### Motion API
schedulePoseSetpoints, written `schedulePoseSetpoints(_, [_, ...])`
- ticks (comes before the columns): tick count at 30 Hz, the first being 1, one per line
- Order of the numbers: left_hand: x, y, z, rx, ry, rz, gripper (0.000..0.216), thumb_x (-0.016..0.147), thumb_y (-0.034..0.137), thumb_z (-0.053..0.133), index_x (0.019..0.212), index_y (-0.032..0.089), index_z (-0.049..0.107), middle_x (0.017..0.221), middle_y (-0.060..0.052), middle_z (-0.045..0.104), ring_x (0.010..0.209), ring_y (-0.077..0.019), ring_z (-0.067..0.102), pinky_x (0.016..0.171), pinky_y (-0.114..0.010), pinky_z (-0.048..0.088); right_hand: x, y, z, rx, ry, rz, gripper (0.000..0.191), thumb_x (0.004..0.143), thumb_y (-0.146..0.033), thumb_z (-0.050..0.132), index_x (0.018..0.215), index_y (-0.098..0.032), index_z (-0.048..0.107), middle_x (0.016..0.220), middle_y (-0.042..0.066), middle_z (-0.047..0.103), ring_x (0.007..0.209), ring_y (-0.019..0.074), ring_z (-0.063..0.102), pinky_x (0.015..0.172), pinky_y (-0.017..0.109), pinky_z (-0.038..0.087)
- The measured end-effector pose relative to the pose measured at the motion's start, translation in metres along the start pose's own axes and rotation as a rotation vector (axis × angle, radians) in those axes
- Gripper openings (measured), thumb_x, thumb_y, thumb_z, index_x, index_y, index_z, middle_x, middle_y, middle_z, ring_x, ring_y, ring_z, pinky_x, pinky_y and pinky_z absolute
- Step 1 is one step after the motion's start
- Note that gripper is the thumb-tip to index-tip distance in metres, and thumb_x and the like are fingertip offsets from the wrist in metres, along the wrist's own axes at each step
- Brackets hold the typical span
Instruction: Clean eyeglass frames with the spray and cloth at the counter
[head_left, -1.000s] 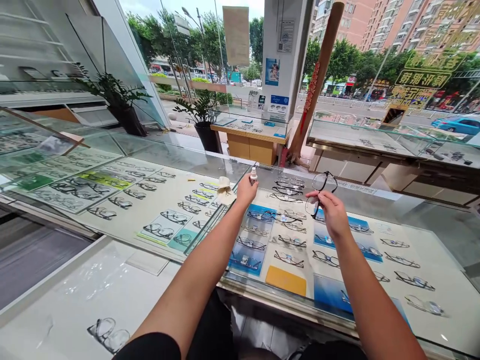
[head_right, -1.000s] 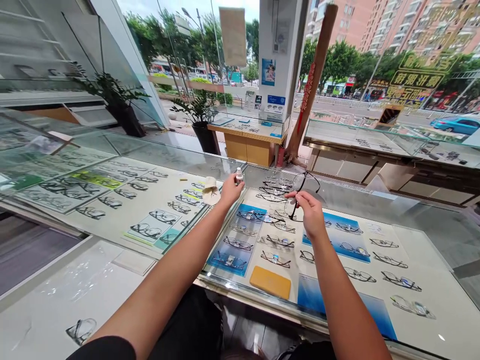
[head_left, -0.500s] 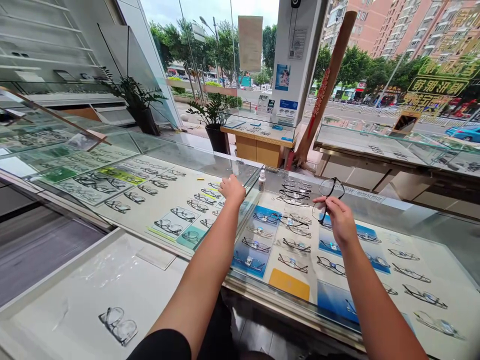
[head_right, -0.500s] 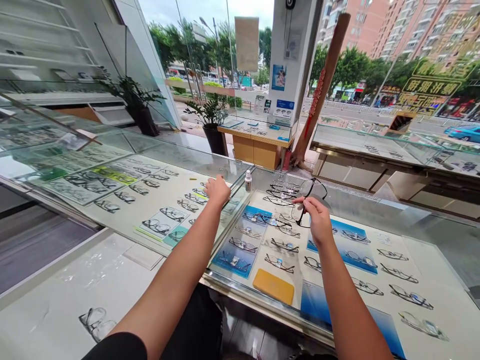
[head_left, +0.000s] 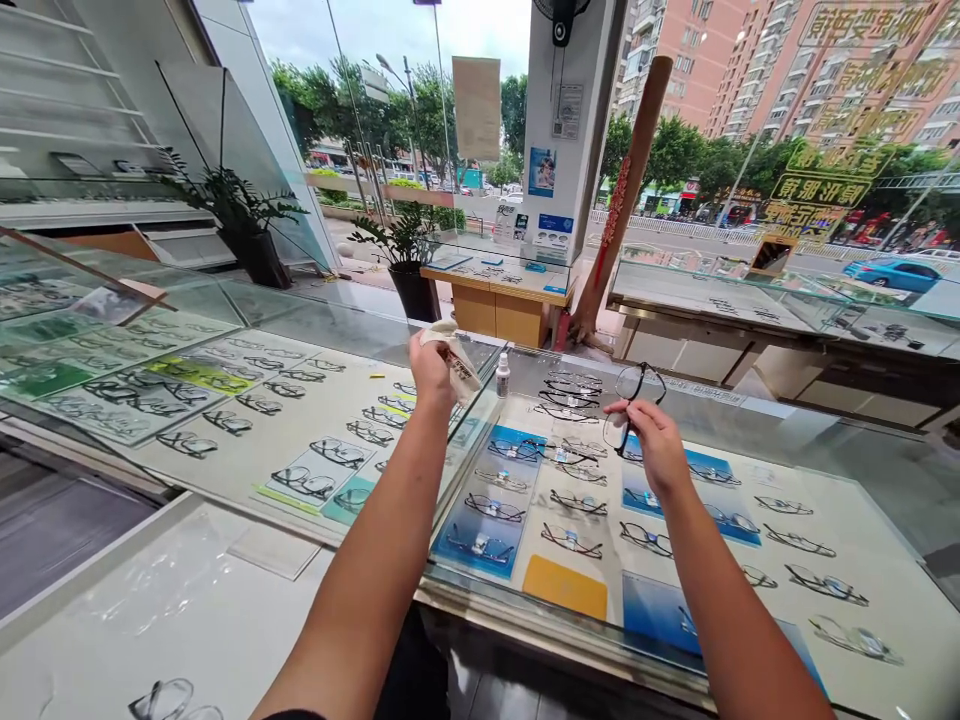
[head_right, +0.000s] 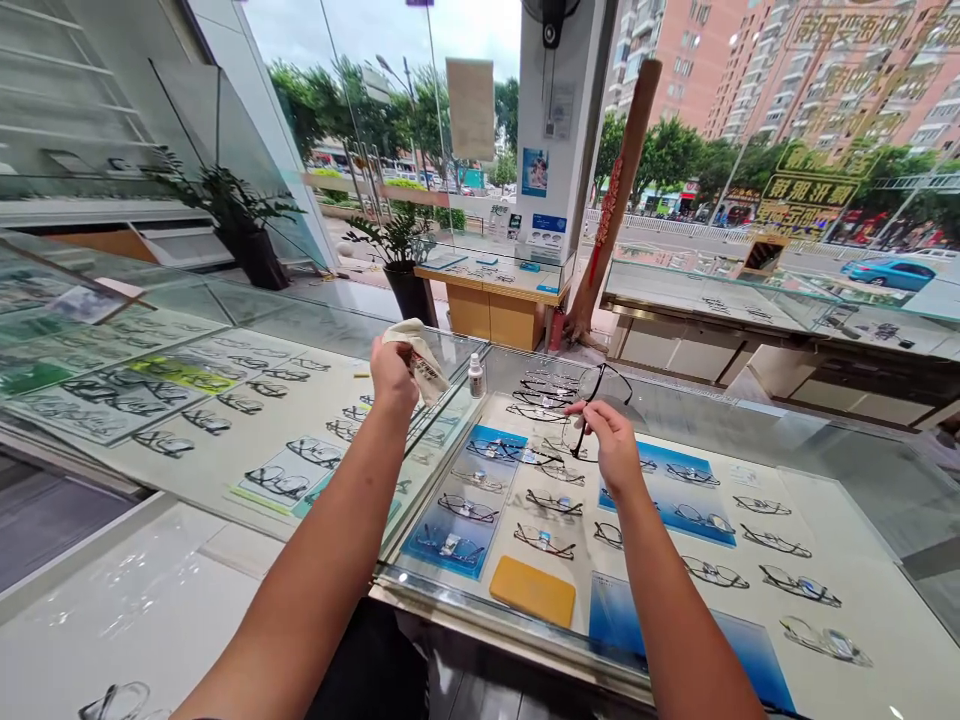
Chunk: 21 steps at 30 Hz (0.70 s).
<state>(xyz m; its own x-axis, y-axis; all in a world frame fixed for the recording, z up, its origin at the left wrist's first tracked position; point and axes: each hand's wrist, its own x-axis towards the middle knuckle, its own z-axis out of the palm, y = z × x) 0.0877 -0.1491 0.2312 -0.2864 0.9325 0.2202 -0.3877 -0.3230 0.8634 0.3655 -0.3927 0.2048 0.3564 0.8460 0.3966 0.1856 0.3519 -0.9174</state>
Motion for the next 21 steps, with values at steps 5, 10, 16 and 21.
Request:
schedulePoseSetpoints(5, [-0.042, 0.015, 0.03, -0.209, -0.303, 0.002, 0.026, 0.078, 0.026, 0.063, 0.103, 0.021, 0.062, 0.09, 0.0, 0.066, 0.075, -0.0135, 0.06, 0.068, -0.025, 0.047, 0.001, 0.0, 0.0, -0.02, -0.013, -0.002, 0.027, 0.099, -0.044, 0.061, 0.095, -0.024, 0.08, 0.102, 0.006, 0.075, 0.086, 0.0237, 0.056, 0.081, 0.036, 0.044])
schedulePoseSetpoints(10, [-0.092, 0.027, 0.048, -0.28, -0.603, -0.291, 0.03, 0.08, 0.037, 0.073, 0.102, 0.018, 0.066, 0.077, 0.0, 0.063, 0.065, -0.0131, 0.058, 0.059, -0.023, 0.044, 0.002, 0.001, 0.0, -0.007, -0.006, 0.002, 0.029, 0.099, -0.045, 0.061, 0.094, -0.024, 0.08, 0.101, 0.005, 0.075, 0.086, 0.0225, 0.055, 0.08, 0.035, 0.043])
schedulePoseSetpoints(16, [-0.134, 0.022, 0.055, -0.197, -0.897, -0.548, 0.045, 0.076, 0.054, 0.086, 0.088, 0.014, 0.069, 0.067, -0.002, 0.063, 0.059, -0.0126, 0.056, 0.055, -0.023, 0.042, 0.002, -0.002, 0.001, 0.027, 0.0, -0.01, 0.026, 0.098, -0.041, 0.062, 0.089, -0.024, 0.08, 0.102, 0.005, 0.076, 0.086, 0.0227, 0.056, 0.08, 0.035, 0.042])
schedulePoseSetpoints(21, [-0.147, 0.01, 0.059, -0.067, -0.93, -0.582, 0.055, 0.074, 0.065, 0.087, 0.083, 0.013, 0.07, 0.071, -0.003, 0.067, 0.061, -0.0137, 0.056, 0.058, -0.025, 0.04, 0.001, -0.007, 0.001, 0.08, 0.004, -0.043, 0.023, 0.099, -0.037, 0.062, 0.094, -0.026, 0.081, 0.105, 0.005, 0.077, 0.088, 0.0222, 0.055, 0.084, 0.036, 0.042])
